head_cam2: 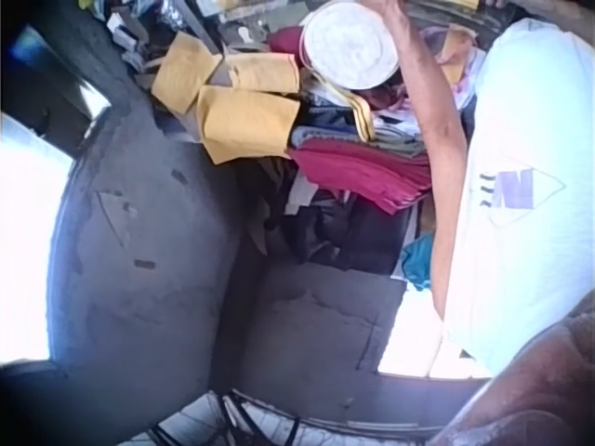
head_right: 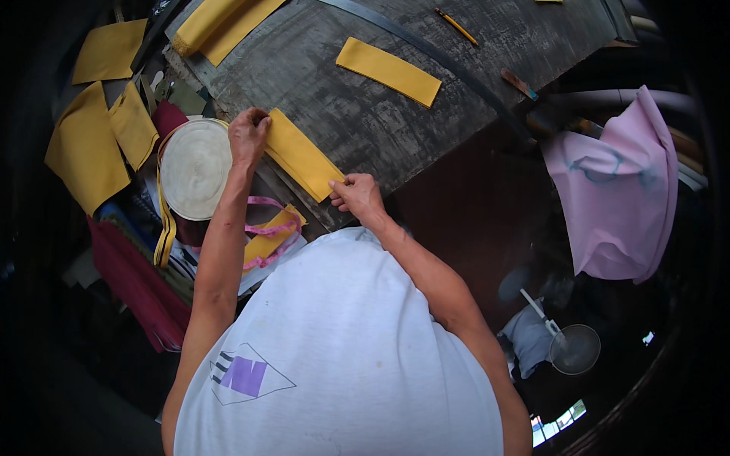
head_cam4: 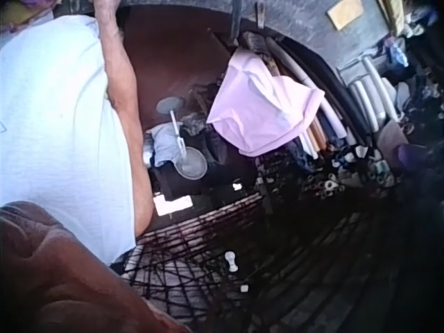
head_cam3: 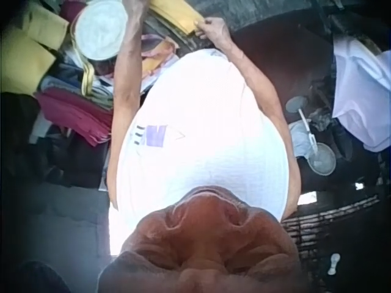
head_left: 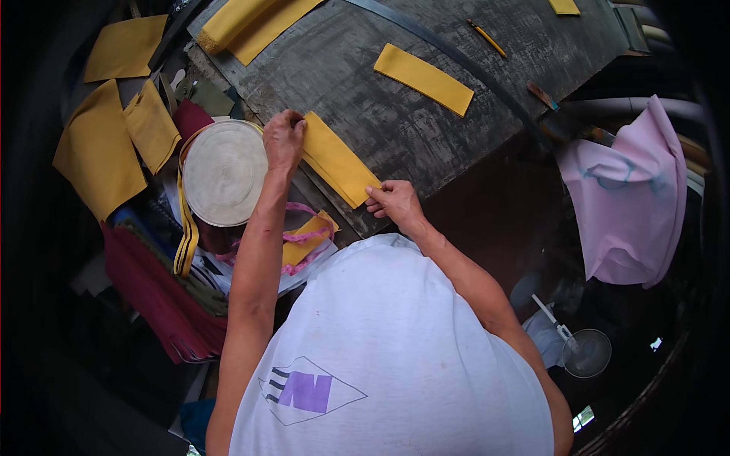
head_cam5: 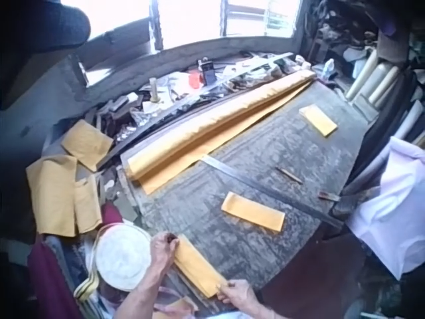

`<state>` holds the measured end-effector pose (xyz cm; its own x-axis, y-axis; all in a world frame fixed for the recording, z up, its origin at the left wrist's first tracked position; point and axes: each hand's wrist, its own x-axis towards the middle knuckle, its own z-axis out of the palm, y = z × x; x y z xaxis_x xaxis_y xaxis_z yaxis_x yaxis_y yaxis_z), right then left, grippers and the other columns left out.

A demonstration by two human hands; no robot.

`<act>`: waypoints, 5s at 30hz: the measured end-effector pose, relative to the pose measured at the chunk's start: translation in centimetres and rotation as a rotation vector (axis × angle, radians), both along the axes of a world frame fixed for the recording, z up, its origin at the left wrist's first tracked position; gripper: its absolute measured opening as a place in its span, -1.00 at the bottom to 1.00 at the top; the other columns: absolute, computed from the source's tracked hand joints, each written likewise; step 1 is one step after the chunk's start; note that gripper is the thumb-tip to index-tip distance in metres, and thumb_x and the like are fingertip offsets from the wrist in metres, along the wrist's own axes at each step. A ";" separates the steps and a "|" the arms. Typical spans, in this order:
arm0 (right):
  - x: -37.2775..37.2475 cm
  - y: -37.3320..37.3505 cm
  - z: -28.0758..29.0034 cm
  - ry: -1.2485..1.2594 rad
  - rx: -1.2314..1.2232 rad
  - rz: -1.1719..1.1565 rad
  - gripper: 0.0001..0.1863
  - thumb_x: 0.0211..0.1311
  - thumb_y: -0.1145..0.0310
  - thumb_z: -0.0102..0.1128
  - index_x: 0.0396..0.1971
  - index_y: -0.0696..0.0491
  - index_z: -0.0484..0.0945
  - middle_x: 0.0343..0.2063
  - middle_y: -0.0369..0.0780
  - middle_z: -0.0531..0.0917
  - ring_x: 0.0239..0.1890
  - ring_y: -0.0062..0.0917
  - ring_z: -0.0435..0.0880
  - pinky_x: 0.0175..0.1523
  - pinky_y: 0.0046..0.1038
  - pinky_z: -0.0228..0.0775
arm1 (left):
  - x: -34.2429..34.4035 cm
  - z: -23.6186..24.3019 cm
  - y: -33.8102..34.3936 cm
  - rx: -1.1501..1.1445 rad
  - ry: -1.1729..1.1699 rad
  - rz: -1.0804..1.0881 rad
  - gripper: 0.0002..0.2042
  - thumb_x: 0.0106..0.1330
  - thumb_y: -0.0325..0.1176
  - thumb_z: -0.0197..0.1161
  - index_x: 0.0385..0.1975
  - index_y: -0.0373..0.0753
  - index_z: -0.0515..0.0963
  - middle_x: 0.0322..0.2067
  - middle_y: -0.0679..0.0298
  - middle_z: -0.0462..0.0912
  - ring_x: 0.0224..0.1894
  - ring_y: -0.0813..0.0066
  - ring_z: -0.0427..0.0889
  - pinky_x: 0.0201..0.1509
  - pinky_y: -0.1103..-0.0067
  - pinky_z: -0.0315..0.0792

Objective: Marking and folding strips of yellow leather material using a ruler and pencil.

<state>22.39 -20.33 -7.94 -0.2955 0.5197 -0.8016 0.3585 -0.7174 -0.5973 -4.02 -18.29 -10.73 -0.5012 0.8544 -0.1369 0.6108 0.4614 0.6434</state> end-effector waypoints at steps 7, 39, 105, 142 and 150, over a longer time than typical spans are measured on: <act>0.0 -0.2 0.3 -0.068 -0.052 -0.042 -0.72 0.28 0.27 0.28 -0.32 0.24 0.64 -0.47 -0.16 0.71 -0.47 -0.55 0.71 -0.39 -0.58 0.55 | 1.1 -0.6 -0.7 0.222 0.228 -0.100 -0.88 0.12 -0.48 0.33 -0.34 -0.23 0.63 -0.22 0.15 0.53 -0.13 0.14 0.54 -0.08 0.36 0.45; 0.7 -2.2 -0.6 -0.109 1.519 1.094 -0.50 0.18 0.47 0.04 0.18 0.11 0.45 0.18 -0.09 0.40 0.32 -0.24 0.32 0.40 -0.22 0.21 | 8.3 -2.9 -4.6 0.013 0.476 -0.217 -0.23 0.37 0.00 0.01 0.41 -0.46 0.03 0.45 -0.26 -0.21 0.48 -0.33 -0.31 0.52 0.02 -0.37; 22.8 18.6 6.1 -0.387 0.985 0.501 -0.88 0.29 0.53 0.11 -0.37 0.22 0.37 -0.59 -0.13 0.39 -0.51 -0.55 0.30 -0.34 -0.55 0.25 | 6.5 1.7 -9.3 0.149 0.670 0.075 -0.53 0.12 -0.46 0.18 0.09 -0.37 0.45 0.16 0.06 0.40 0.30 0.08 0.28 0.41 0.20 0.14; 15.1 -14.7 2.4 -0.287 0.455 0.308 -0.75 0.27 0.38 0.30 -0.13 0.17 0.58 -0.30 -0.06 0.73 -0.25 -0.38 0.75 -0.18 -0.44 0.55 | 5.2 -0.8 -10.3 -0.039 0.647 -0.158 -0.40 0.40 0.01 0.04 0.32 -0.28 0.33 0.40 0.01 0.17 0.51 -0.05 -0.11 0.49 0.03 -0.34; 15.2 -15.0 1.9 -0.292 0.454 0.297 -0.72 0.26 0.32 0.31 -0.12 0.16 0.58 -0.34 -0.04 0.71 -0.29 -0.37 0.75 -0.21 -0.43 0.53 | 5.2 -0.9 -10.3 -0.051 0.654 -0.157 -0.41 0.40 0.01 0.05 0.32 -0.22 0.34 0.41 0.04 0.15 0.51 -0.05 -0.12 0.49 0.03 -0.35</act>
<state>37.55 -35.28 -5.99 -0.2816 0.7572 -0.5894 0.6992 -0.2587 -0.6665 1.17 -28.58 -11.59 -0.3647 0.9245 0.1105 0.9297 0.3550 0.0982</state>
